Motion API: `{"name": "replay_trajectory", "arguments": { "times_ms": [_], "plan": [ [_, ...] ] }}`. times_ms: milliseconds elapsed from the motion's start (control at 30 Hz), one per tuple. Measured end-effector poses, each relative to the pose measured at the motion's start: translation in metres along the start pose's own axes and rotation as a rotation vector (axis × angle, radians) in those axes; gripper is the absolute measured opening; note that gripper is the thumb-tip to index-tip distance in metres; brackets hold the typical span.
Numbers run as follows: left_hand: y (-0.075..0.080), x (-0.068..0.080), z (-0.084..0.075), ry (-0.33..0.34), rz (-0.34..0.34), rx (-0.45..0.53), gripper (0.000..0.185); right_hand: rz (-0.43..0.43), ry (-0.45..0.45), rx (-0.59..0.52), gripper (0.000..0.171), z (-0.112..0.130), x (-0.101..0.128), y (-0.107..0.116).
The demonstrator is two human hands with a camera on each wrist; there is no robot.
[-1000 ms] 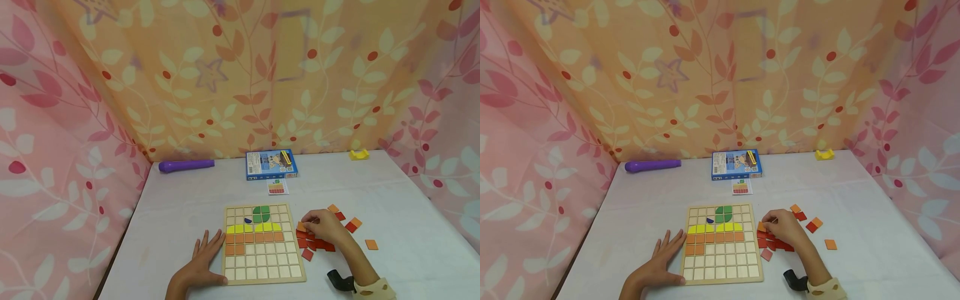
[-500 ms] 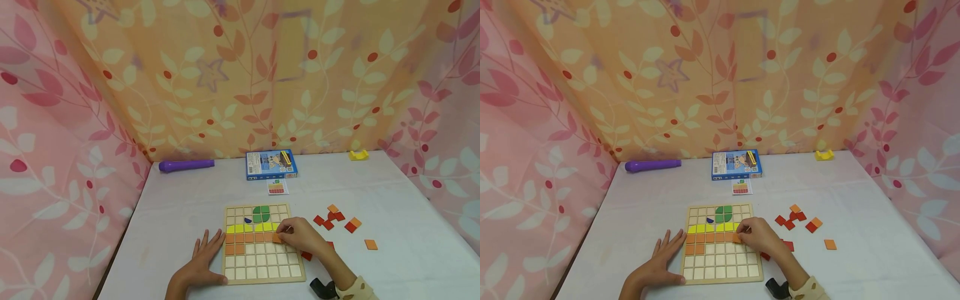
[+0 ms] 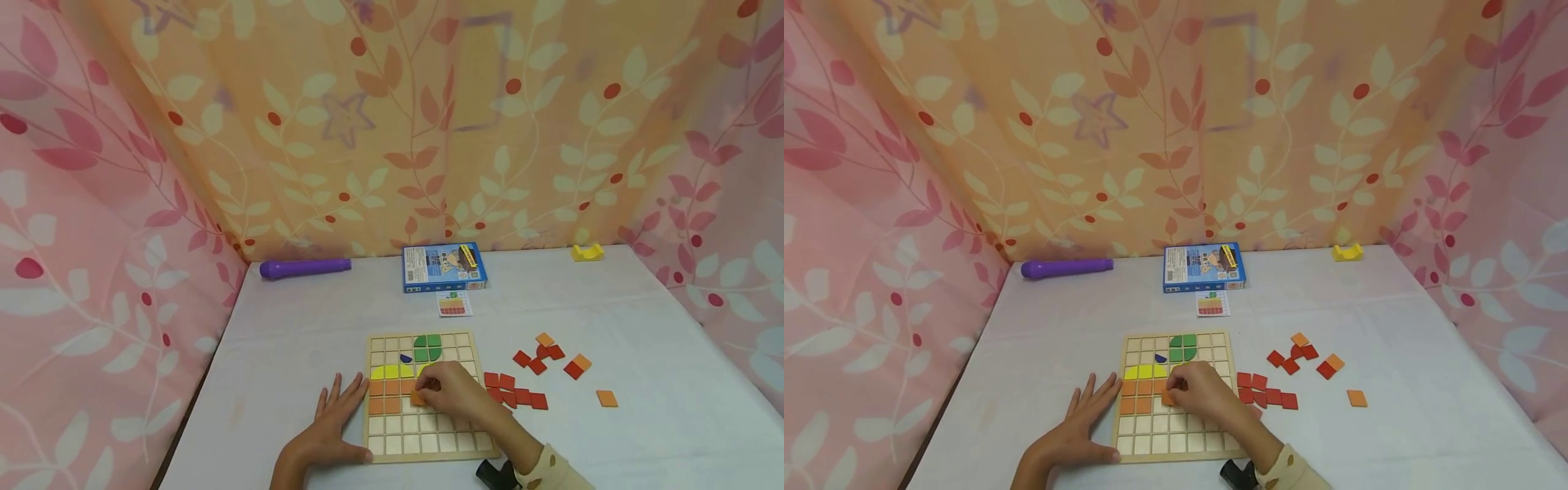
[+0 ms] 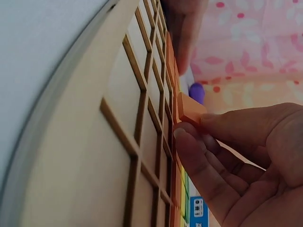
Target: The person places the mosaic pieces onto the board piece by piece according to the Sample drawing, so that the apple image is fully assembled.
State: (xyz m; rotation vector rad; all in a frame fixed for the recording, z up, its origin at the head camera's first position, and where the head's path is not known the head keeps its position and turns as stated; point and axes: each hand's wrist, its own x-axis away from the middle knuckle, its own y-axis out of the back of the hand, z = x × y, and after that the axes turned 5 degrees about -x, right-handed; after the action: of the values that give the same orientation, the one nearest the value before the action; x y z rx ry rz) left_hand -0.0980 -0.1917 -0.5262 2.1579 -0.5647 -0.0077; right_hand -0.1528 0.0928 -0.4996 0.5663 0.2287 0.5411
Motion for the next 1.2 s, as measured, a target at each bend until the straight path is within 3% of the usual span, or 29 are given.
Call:
{"name": "replay_trajectory", "arguments": {
  "times_ms": [300,467,700,867,1033,1200],
  "plan": [
    [0.0,0.0,0.001,-0.011,-0.004,0.0,0.124,0.031,0.031,0.078,0.012,0.011,-0.007,-0.018],
    [0.0,0.0,0.001,-0.01,-0.003,0.007,0.124,0.033,0.057,0.21,0.008,0.015,-0.007,-0.023],
    [0.0,0.0,0.0,-0.017,-0.005,0.015,0.124,0.026,0.175,0.421,0.008,0.023,0.001,-0.029],
    [-0.001,0.0,-0.001,-0.011,-0.007,0.009,0.124,0.025,0.18,0.392,0.009,0.02,0.012,-0.023],
    [-0.002,-0.001,0.0,-0.002,-0.011,0.004,0.125,-0.074,0.102,0.342,0.007,0.004,0.022,0.002],
    [-0.002,-0.001,0.001,0.005,-0.01,0.008,0.125,-0.253,-0.15,0.341,0.004,-0.011,0.033,0.049]
  ]
}}
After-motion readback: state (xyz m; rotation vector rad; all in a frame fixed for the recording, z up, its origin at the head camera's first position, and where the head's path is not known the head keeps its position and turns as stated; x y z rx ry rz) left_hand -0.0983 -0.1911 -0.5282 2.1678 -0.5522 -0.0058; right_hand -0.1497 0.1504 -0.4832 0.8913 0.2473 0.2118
